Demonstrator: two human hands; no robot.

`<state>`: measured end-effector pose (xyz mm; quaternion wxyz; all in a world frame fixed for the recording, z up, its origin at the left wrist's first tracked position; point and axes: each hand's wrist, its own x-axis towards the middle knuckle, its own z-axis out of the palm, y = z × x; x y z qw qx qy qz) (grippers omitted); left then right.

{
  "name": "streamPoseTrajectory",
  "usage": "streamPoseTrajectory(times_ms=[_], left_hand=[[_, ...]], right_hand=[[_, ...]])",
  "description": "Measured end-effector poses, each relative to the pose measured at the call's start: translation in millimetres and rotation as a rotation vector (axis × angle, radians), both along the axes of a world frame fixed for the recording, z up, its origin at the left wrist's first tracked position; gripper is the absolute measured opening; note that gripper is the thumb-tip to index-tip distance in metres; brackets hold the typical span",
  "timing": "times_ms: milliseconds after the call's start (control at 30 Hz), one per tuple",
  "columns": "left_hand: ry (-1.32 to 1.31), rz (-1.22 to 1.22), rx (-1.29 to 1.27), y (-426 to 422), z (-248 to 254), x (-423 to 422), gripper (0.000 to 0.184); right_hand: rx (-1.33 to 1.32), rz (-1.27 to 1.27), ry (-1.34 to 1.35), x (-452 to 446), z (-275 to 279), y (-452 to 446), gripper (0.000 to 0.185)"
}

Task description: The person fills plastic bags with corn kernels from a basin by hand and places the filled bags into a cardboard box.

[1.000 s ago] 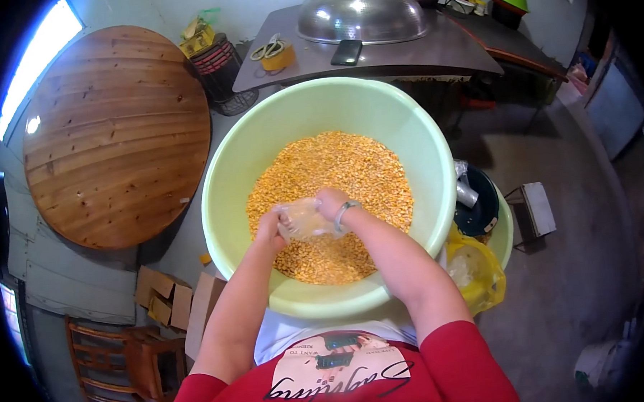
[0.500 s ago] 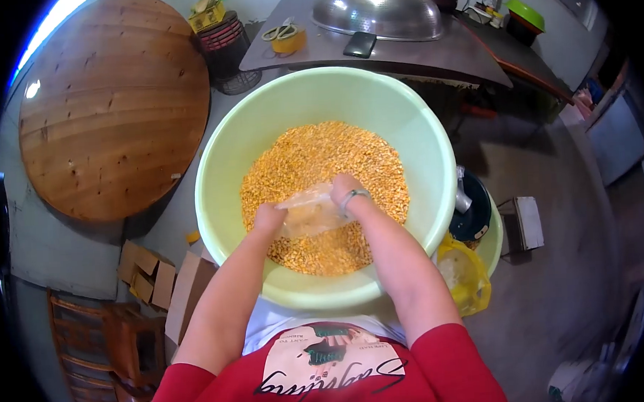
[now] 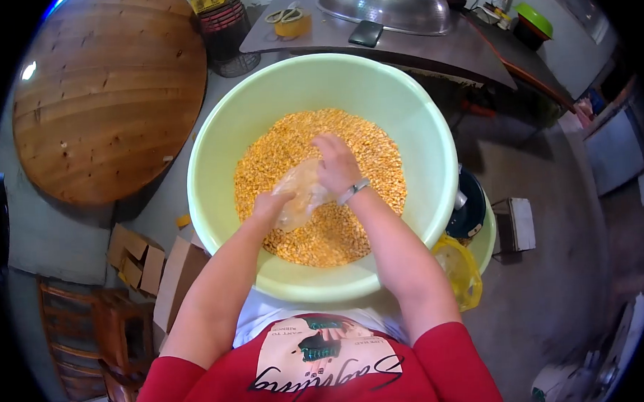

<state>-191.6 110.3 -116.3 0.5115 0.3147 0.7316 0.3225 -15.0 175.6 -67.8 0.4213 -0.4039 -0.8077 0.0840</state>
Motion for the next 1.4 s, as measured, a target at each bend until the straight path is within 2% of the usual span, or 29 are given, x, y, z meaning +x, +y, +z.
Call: streamPoseTrajectory(times_ms=[67, 100, 167, 300, 400, 467, 567, 667, 767, 867, 967, 1067, 1167, 1267, 1333, 1400], left_hand=[[0.207, -0.131, -0.019, 1, -13, -6, 0.040], [0.311, -0.201, -0.030, 2, -22, -8, 0.041], [0.344, -0.144, -0.050, 7, -41, -10, 0.038], [0.548, -0.161, -0.091, 7, -28, -6, 0.029], [0.677, -0.179, -0.107, -2, -2, -4, 0.028], [0.701, -0.174, -0.093, -4, -4, -5, 0.028], [0.666, -0.194, -0.158, -3, 9, -3, 0.029], [0.643, -0.297, -0.209, -3, 15, -1, 0.029], [0.689, -0.426, -0.221, -7, 16, -1, 0.031], [0.777, -0.544, -0.197, -12, 5, -2, 0.031], [0.791, -0.566, -0.201, -15, 12, -1, 0.029], [0.794, -0.555, -0.204, -15, 11, -2, 0.027], [0.778, -0.579, -0.205, -14, 17, -1, 0.026], [0.742, -0.588, -0.171, -17, 30, 2, 0.025], [0.739, -0.575, -0.139, -16, 29, 2, 0.025], [0.755, -0.555, -0.115, -14, 23, 1, 0.027]], right_hand=[[-0.125, 0.251, -0.023, -3, 12, -7, 0.028], [-0.273, 0.325, -0.210, -9, 8, -12, 0.028], [-0.564, 0.464, -0.586, -21, -6, -24, 0.030], [-0.613, 0.575, -0.786, -23, -30, -55, 0.028], [-0.751, 0.642, -1.055, -27, -14, -69, 0.031], [-0.851, 0.714, -1.131, -31, -3, -67, 0.035], [-0.893, 0.652, -0.862, -27, -37, -45, 0.039], [-0.727, 0.534, -0.483, -26, -25, -39, 0.040], [-0.602, 0.499, -0.517, -26, -43, -42, 0.040], [-0.847, 0.386, -0.558, -24, -54, -37, 0.041], [-0.791, 0.433, -0.504, -18, -40, -33, 0.040], [-1.103, 0.429, -0.273, -16, -23, -20, 0.031], [-1.216, 0.329, 0.176, -10, -6, -4, 0.021], [-1.056, 0.061, 0.523, 5, -26, 17, 0.017], [-0.819, -0.142, 0.253, 27, -75, 36, 0.018], [-0.672, -0.265, 0.009, 38, -88, 37, 0.022]])
